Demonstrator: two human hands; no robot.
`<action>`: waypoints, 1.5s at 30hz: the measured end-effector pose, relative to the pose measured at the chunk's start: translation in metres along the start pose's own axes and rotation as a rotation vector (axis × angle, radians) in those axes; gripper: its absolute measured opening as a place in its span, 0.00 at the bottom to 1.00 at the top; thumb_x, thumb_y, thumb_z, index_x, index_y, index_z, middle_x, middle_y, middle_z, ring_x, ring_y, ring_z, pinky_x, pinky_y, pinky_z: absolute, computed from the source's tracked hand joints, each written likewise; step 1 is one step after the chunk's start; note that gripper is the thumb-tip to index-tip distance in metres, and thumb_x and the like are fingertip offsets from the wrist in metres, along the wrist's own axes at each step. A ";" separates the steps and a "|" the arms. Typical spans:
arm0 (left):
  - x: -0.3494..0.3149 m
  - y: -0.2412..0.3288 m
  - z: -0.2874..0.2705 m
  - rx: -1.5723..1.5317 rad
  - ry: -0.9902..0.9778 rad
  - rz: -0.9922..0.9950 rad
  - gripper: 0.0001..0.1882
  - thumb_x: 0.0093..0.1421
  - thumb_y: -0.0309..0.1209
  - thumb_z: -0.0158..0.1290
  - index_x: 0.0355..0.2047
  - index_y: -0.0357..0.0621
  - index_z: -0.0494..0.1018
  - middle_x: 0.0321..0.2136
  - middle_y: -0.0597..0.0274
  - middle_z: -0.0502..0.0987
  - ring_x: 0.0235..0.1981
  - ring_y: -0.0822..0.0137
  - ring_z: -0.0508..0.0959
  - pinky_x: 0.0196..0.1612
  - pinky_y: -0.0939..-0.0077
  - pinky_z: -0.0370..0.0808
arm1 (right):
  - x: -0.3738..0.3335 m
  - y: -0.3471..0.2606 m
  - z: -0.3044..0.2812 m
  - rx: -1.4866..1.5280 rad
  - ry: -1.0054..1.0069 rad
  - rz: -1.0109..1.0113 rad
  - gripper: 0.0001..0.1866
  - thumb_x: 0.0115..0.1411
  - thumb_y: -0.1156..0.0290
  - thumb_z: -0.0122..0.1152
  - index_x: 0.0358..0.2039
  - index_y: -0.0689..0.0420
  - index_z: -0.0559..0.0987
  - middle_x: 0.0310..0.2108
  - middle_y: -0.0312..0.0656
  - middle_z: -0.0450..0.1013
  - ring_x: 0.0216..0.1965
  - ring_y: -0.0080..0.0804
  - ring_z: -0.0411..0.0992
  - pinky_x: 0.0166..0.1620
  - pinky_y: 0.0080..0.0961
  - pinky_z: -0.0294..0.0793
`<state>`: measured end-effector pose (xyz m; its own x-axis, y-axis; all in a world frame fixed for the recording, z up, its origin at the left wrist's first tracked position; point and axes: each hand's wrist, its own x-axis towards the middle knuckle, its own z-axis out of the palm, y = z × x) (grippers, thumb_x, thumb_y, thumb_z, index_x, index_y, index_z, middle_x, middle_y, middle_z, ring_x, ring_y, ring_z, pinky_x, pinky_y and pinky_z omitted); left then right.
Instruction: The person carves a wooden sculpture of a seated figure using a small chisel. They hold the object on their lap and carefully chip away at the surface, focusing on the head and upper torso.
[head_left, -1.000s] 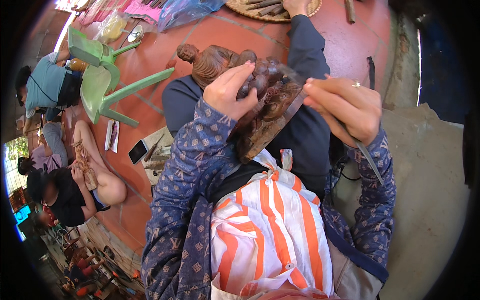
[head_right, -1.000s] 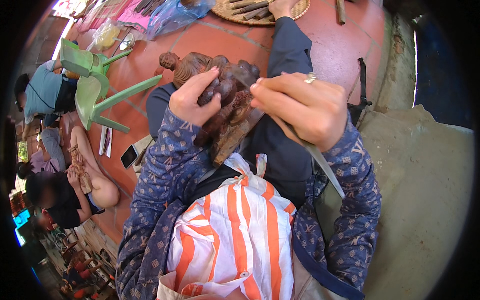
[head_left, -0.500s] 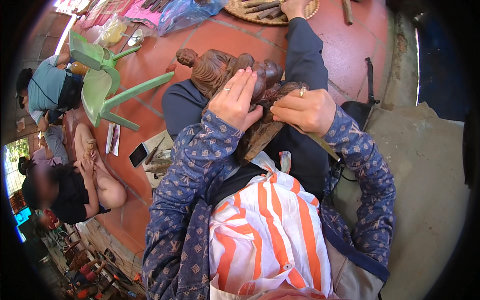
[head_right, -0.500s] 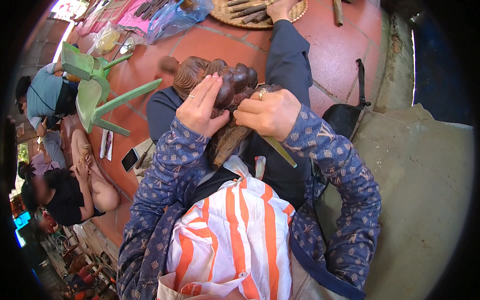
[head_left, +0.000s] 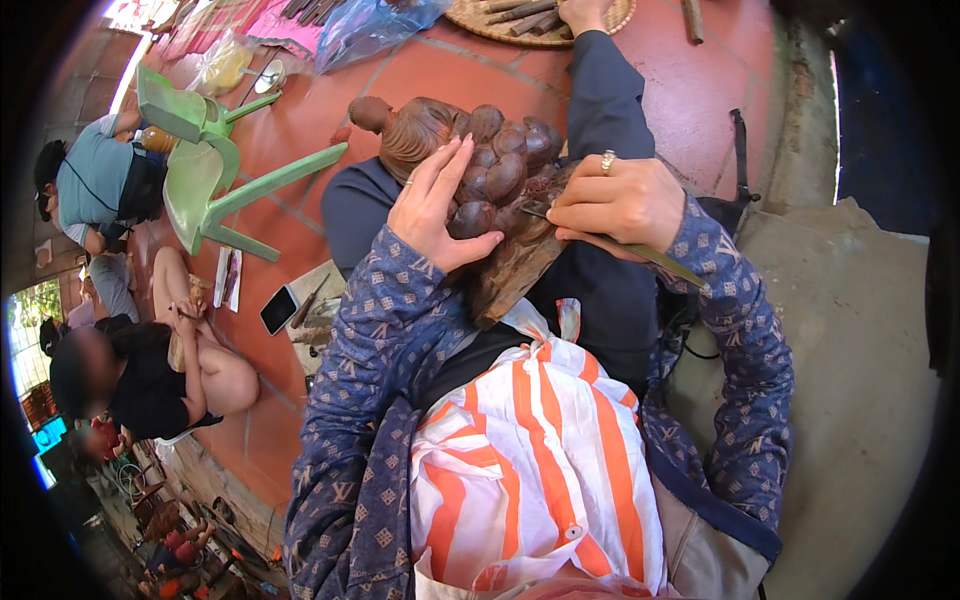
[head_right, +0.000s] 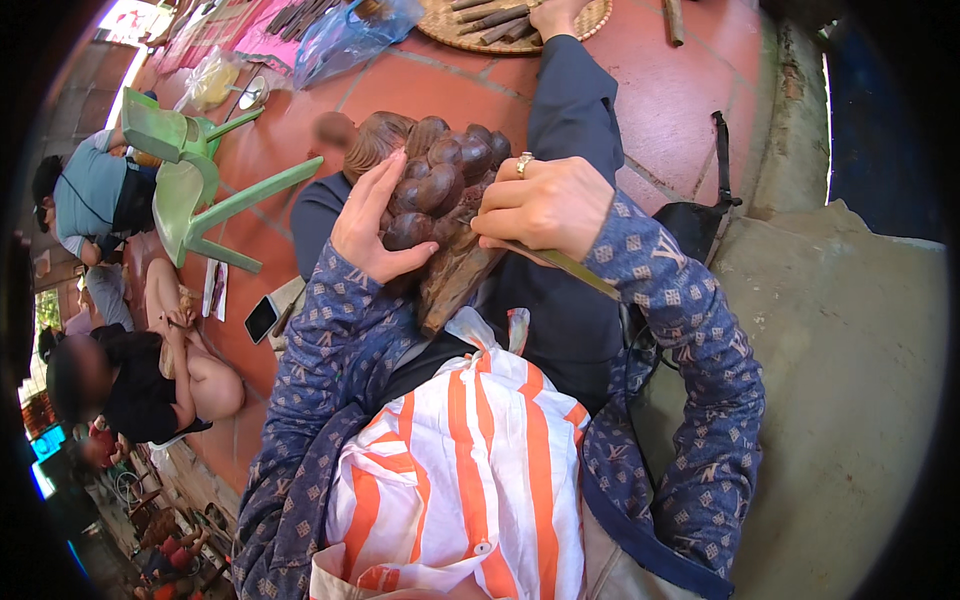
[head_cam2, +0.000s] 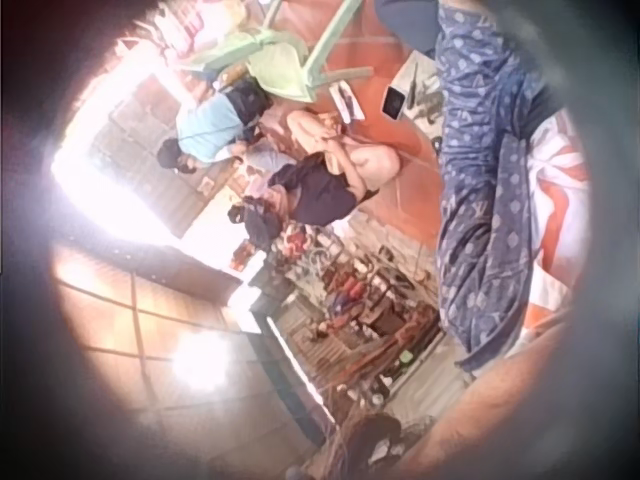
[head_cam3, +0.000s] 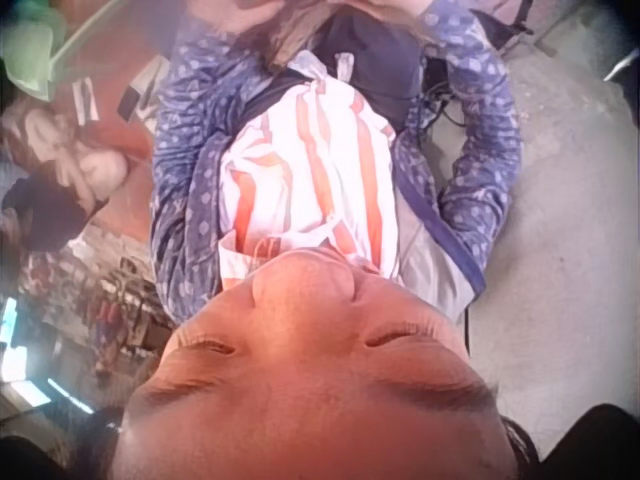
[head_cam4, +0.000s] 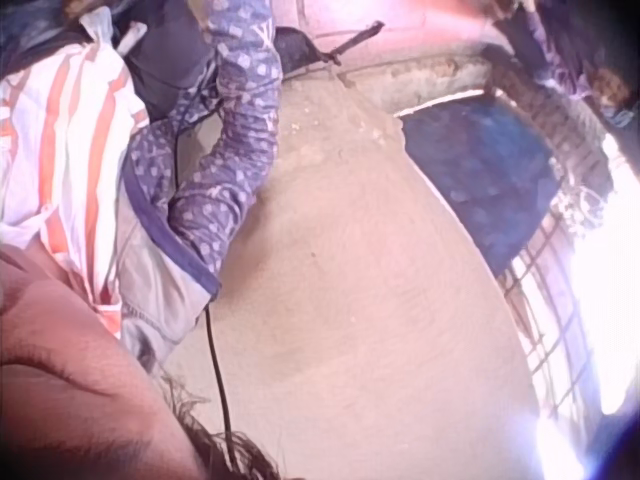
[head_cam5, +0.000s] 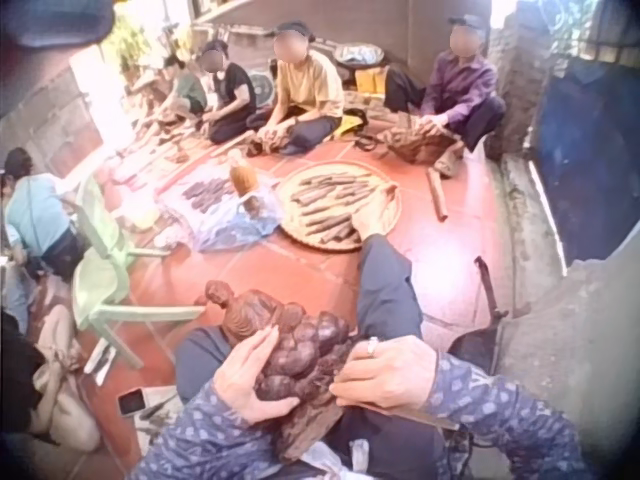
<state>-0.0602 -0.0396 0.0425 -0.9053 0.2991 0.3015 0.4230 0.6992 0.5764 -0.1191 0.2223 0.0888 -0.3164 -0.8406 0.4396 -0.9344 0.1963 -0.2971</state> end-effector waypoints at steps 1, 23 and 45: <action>-0.001 0.000 0.002 -0.011 0.006 -0.007 0.50 0.40 0.35 0.68 0.64 0.40 0.60 0.59 0.47 0.67 0.60 0.50 0.68 0.61 0.61 0.66 | 0.002 0.001 0.003 0.001 -0.019 0.007 0.08 0.53 0.64 0.66 0.32 0.50 0.81 0.29 0.30 0.75 0.34 0.30 0.75 0.32 0.26 0.76; -0.003 0.002 0.008 -0.100 0.035 -0.072 0.47 0.42 0.31 0.67 0.64 0.43 0.59 0.56 0.48 0.70 0.55 0.50 0.74 0.55 0.64 0.73 | 0.005 0.020 -0.002 0.027 0.044 -0.081 0.08 0.54 0.63 0.67 0.32 0.51 0.82 0.31 0.30 0.77 0.32 0.31 0.75 0.32 0.26 0.76; -0.003 0.006 0.008 -0.141 0.022 -0.157 0.45 0.41 0.29 0.66 0.62 0.39 0.62 0.57 0.48 0.71 0.58 0.54 0.73 0.59 0.67 0.70 | 0.010 0.021 -0.006 0.112 -0.044 -0.115 0.10 0.50 0.69 0.71 0.33 0.57 0.83 0.32 0.36 0.79 0.33 0.34 0.75 0.34 0.29 0.77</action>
<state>-0.0551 -0.0308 0.0386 -0.9602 0.1784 0.2148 0.2791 0.6376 0.7180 -0.1424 0.2207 0.0922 -0.1983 -0.8762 0.4393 -0.9394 0.0421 -0.3402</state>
